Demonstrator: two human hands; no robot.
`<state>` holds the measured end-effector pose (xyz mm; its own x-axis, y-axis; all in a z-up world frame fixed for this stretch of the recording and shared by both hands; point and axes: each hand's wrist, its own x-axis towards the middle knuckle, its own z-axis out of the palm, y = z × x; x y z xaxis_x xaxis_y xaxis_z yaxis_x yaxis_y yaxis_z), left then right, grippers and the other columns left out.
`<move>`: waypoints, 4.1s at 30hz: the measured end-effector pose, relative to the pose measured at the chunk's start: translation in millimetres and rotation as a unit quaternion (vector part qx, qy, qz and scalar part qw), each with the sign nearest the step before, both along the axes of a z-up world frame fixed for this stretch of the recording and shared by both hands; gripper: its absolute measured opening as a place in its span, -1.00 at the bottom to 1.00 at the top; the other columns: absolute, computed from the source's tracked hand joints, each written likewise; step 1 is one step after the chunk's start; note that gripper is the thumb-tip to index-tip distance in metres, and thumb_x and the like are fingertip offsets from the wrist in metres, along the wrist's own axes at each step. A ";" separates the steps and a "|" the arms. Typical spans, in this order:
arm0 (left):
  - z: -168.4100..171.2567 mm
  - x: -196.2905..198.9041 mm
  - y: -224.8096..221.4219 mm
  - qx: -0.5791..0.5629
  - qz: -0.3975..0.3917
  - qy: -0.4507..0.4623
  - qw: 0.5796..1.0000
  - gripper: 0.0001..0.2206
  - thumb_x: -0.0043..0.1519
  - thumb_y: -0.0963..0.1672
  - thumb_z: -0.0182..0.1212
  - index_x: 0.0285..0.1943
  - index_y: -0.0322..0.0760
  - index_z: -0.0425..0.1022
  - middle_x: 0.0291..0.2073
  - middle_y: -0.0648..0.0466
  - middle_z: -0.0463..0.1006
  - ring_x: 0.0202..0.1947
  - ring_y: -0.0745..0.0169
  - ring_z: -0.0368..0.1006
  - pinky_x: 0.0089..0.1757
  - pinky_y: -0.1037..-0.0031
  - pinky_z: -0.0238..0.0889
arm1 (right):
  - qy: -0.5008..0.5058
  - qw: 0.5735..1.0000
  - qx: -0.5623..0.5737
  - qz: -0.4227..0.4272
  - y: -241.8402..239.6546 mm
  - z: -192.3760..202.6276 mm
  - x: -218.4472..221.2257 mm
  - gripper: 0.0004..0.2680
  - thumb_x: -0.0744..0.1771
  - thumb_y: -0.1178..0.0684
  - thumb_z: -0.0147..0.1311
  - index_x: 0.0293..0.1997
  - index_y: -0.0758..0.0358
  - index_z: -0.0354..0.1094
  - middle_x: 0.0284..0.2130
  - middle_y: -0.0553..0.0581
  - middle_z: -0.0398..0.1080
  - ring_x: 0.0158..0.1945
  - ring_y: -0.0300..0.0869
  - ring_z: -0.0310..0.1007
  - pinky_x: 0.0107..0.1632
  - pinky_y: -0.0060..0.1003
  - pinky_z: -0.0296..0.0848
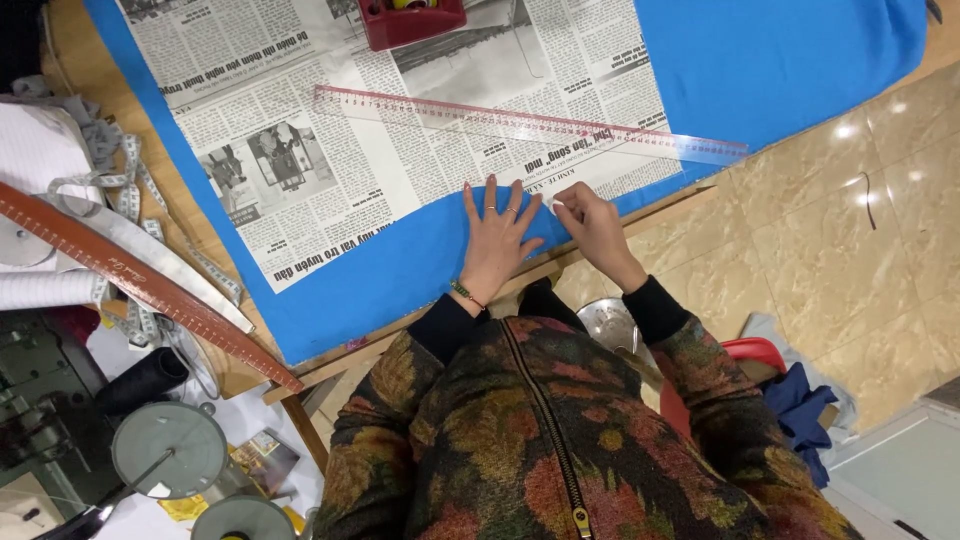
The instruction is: Tracing the outline of a newspaper pattern onto blue fabric using tailor's chalk and a ruler
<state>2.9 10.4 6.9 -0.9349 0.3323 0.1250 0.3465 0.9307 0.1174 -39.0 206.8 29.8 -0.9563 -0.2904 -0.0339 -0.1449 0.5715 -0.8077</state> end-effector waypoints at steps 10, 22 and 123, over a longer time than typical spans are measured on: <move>-4.3 0.1 1.1 -0.001 -0.009 -0.002 1.000 -0.43 0.30 0.20 0.15 0.48 0.18 0.29 0.42 -0.15 0.25 0.44 -0.56 0.03 0.26 -0.64 -0.33 | 0.064 0.996 0.052 0.022 -5.8 -9.6 2.2 -0.94 0.40 0.26 0.19 -0.06 0.33 0.43 -0.46 0.23 0.51 -0.48 -0.06 0.48 -0.41 -0.18 0.40; -9.3 2.6 2.0 -0.016 -0.016 -0.009 1.000 -0.39 0.27 0.25 0.08 0.52 0.33 0.18 0.46 -0.12 0.20 0.45 -0.61 -0.01 0.28 -0.63 -0.34 | -0.003 0.993 0.114 0.017 6.8 28.4 14.3 -0.97 0.40 0.20 0.15 -0.10 0.27 0.42 -0.55 0.18 0.44 -0.42 -0.01 0.50 -0.31 -0.08 0.42; 6.0 13.7 -37.5 -0.063 0.247 0.005 0.967 -0.37 0.27 0.29 0.00 0.44 0.15 0.35 0.25 -0.22 0.35 0.35 -0.42 0.22 0.28 -0.65 -0.35 | 0.294 0.853 0.238 0.359 -66.5 -11.2 -80.8 -0.98 0.37 0.19 0.17 -0.22 0.19 0.45 -0.48 0.14 0.49 -0.34 -0.01 0.58 -0.33 -0.23 0.54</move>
